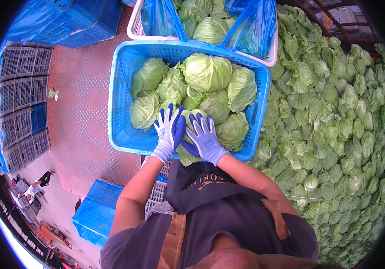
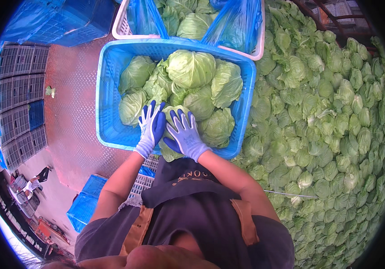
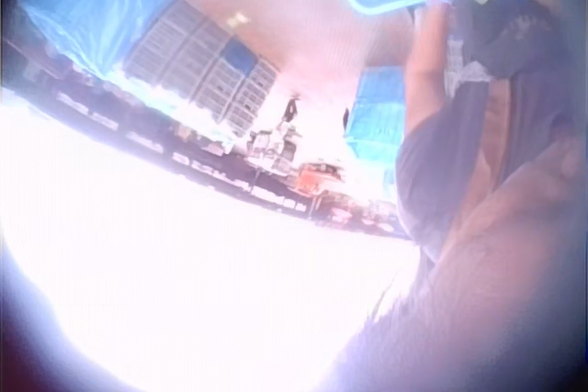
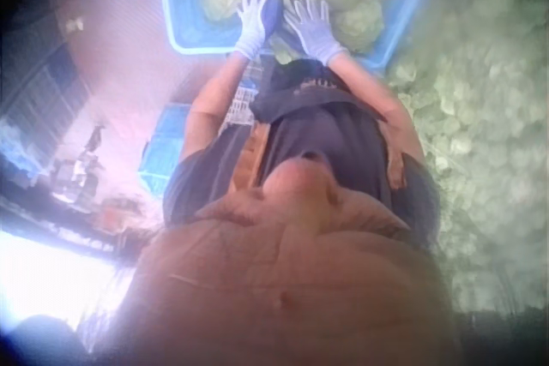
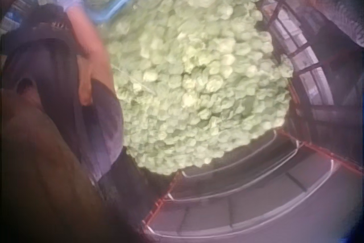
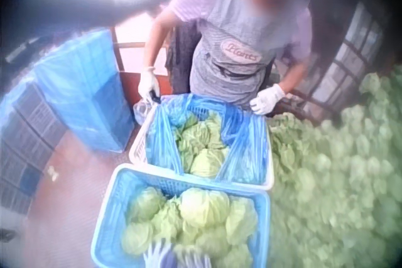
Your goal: The person picks cabbages from a large pile and places them into blue plastic crates. The person wears gloves and works alongside another person who is also sorting cabbages.
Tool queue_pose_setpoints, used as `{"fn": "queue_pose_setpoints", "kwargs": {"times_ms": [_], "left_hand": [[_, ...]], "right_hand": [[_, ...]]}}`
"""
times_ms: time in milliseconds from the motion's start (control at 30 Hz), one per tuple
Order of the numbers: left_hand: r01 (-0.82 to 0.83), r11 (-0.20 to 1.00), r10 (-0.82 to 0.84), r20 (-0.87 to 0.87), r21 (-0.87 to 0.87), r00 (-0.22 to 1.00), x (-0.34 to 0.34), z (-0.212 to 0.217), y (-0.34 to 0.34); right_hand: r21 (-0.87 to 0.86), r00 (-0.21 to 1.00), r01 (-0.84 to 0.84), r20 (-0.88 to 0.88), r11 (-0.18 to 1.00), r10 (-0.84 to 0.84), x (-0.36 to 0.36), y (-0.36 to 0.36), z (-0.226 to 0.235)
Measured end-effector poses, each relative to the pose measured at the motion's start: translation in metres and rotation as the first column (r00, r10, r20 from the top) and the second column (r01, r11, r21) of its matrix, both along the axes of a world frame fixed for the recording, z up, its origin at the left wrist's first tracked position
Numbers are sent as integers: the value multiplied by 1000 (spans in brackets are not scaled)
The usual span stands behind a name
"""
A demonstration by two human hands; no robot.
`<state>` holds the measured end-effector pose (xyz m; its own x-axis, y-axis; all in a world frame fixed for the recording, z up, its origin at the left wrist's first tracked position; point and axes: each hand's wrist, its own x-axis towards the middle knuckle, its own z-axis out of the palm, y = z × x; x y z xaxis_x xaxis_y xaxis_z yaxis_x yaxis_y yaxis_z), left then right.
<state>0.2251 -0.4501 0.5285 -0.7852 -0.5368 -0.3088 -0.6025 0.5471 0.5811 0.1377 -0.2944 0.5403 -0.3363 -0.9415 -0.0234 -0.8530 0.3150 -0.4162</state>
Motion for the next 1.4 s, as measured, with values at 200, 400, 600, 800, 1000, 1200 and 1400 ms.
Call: {"fn": "queue_pose_setpoints", "kwargs": {"times_ms": [200,400,600,800,1000,1200,1400], "left_hand": [[108,994,-108,1,-3,994,-22,-17,43],[147,989,-143,-114,33,983,-12,-46,24],[420,901,-431,120,110,894,-22,12,4],[791,596,-775,359,140,521,-10,32,-35],[791,611,-783,157,13,602,37,-53,-8],[801,589,-807,-23,-103,590,43,-69,-16],[809,588,-805,86,-13,587,13,-7,-15]], "right_hand": [[243,996,-84,55,966,73,12,16,-62],[342,993,-114,16,933,116,27,6,-86],[348,983,-174,112,921,143,9,9,-50],[352,914,-354,-68,867,401,-10,8,-44],[76,904,-356,-224,932,363,6,35,-101],[10,928,-341,-154,940,339,7,32,-100],[112,932,-355,123,928,342,-34,32,-4]]}}
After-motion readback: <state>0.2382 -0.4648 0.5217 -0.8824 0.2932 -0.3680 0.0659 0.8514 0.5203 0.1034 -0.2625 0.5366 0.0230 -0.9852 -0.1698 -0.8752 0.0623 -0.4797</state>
